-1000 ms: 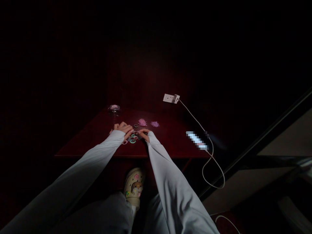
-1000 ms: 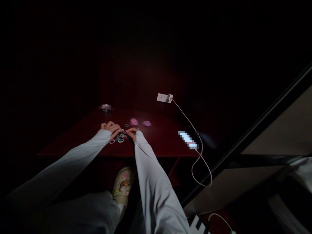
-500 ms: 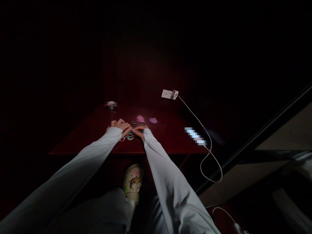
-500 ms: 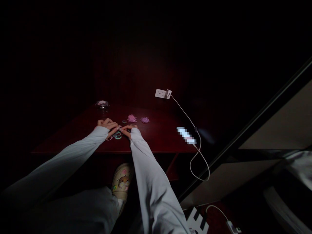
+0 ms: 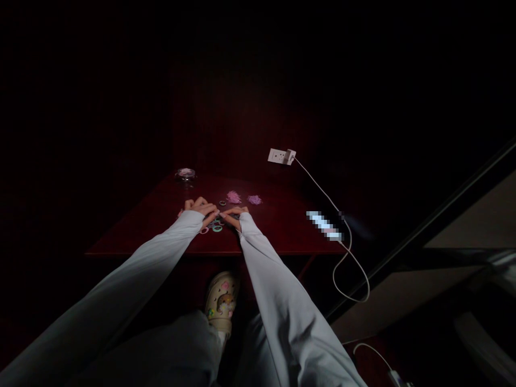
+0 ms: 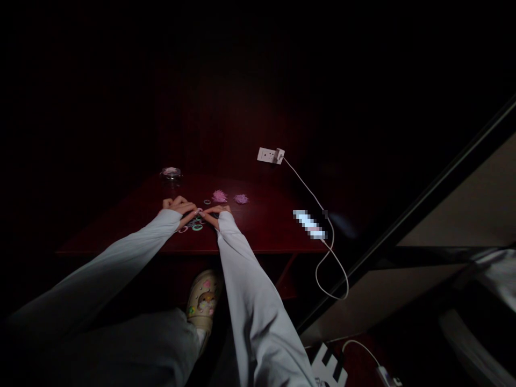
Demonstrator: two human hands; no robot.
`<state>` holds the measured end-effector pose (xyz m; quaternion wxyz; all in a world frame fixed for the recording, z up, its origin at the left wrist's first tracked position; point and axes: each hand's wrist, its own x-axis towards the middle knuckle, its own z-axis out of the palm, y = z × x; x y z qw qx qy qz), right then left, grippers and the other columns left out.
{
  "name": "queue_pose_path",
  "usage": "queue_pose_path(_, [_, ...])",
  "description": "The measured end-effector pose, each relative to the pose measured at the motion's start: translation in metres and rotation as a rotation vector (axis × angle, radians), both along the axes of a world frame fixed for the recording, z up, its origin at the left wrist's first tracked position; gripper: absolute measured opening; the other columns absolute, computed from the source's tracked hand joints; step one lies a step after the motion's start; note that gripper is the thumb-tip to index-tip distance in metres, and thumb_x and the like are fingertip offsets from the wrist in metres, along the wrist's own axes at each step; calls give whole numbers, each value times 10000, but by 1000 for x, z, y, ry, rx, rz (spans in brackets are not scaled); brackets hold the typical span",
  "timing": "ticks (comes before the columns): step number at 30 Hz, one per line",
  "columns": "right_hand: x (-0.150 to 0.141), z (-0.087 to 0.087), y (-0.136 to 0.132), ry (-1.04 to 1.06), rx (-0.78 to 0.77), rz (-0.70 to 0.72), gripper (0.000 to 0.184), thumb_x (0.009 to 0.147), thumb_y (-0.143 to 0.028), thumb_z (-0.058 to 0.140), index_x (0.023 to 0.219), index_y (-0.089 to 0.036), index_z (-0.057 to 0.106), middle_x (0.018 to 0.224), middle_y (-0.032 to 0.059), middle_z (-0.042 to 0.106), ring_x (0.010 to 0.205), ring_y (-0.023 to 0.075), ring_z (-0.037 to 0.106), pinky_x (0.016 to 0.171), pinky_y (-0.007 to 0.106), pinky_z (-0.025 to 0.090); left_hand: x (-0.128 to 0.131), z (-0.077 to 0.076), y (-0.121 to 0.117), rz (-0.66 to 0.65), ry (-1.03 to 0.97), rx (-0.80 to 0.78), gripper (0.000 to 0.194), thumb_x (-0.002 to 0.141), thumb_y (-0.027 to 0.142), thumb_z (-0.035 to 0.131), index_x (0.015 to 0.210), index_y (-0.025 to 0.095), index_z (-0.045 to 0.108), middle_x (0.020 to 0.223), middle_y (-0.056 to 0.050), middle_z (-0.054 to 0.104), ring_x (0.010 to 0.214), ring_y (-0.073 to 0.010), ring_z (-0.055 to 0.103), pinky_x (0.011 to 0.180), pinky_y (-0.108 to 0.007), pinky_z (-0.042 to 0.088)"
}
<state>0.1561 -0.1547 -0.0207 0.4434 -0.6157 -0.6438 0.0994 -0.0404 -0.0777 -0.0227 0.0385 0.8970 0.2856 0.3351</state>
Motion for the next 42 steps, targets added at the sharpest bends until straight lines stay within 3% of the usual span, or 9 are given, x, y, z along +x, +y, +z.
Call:
queue_pose_path(7, [1, 8, -12, 12, 19, 18, 137, 938, -371, 814, 898, -256, 878, 908, 17, 824, 1061, 224, 694, 1030, 361, 485, 0, 8, -10, 14, 9, -36, 218, 1035, 359, 591, 948, 253, 761, 980, -57, 699, 1014, -258, 540, 999, -483, 315])
queue_pose_path(14, [-5, 14, -15, 43, -13, 8, 84, 906, -336, 846, 851, -276, 868, 902, 7, 809, 1075, 232, 682, 1053, 365, 465, 0, 6, -6, -49, 20, -32, 221, 1042, 381, 574, 981, 282, 762, 1000, -54, 735, 1043, -269, 549, 992, -489, 324])
queue_pose_path(22, [-4, 17, -21, 47, -3, -15, 128, 938, -337, 793, 868, -257, 864, 904, 20, 806, 1072, 237, 676, 1053, 371, 472, -2, 3, -3, 21, -37, -48, 232, 1026, 410, 610, 911, 279, 763, 952, -52, 677, 1006, -261, 517, 967, -471, 353])
queue_pose_path(26, [3, 17, -17, 89, 14, -140, 139, 926, -358, 792, 869, -250, 858, 924, 34, 805, 1074, 252, 663, 1063, 398, 476, -2, 0, 1, 44, -54, -78, 301, 1039, 445, 587, 891, 259, 772, 977, -70, 655, 1010, -260, 509, 954, -453, 364])
queue_pose_path(30, [24, 20, -15, 168, 44, -423, 218, 958, -400, 726, 994, -229, 857, 1087, 96, 797, 1170, 312, 593, 1115, 511, 427, -2, 0, -5, 74, -88, -99, 327, 1049, 473, 573, 935, 262, 795, 990, -77, 622, 1002, -258, 476, 951, -437, 369])
queue_pose_path(33, [39, 19, -10, 189, 29, -582, 224, 937, -436, 736, 943, -240, 844, 1134, 117, 782, 1204, 343, 555, 1102, 538, 412, -5, 2, -11, 55, -97, -95, 363, 1067, 496, 539, 947, 273, 798, 999, -77, 620, 1007, -261, 451, 957, -434, 369])
queue_pose_path(39, [43, 17, 5, -39, -44, -510, 205, 925, -446, 787, 880, -258, 856, 1170, 138, 769, 1231, 370, 521, 1070, 517, 382, -7, 10, -18, 19, -57, -101, 346, 1079, 455, 528, 991, 263, 802, 985, -70, 625, 1004, -250, 464, 991, -454, 363])
queue_pose_path(42, [44, 14, 9, -51, -24, -477, 301, 914, -531, 795, 807, -255, 849, 1149, 151, 756, 1204, 377, 516, 1044, 517, 383, -5, 10, -19, 41, -76, -89, 346, 1066, 461, 542, 960, 257, 799, 977, -72, 625, 989, -249, 453, 986, -453, 372])
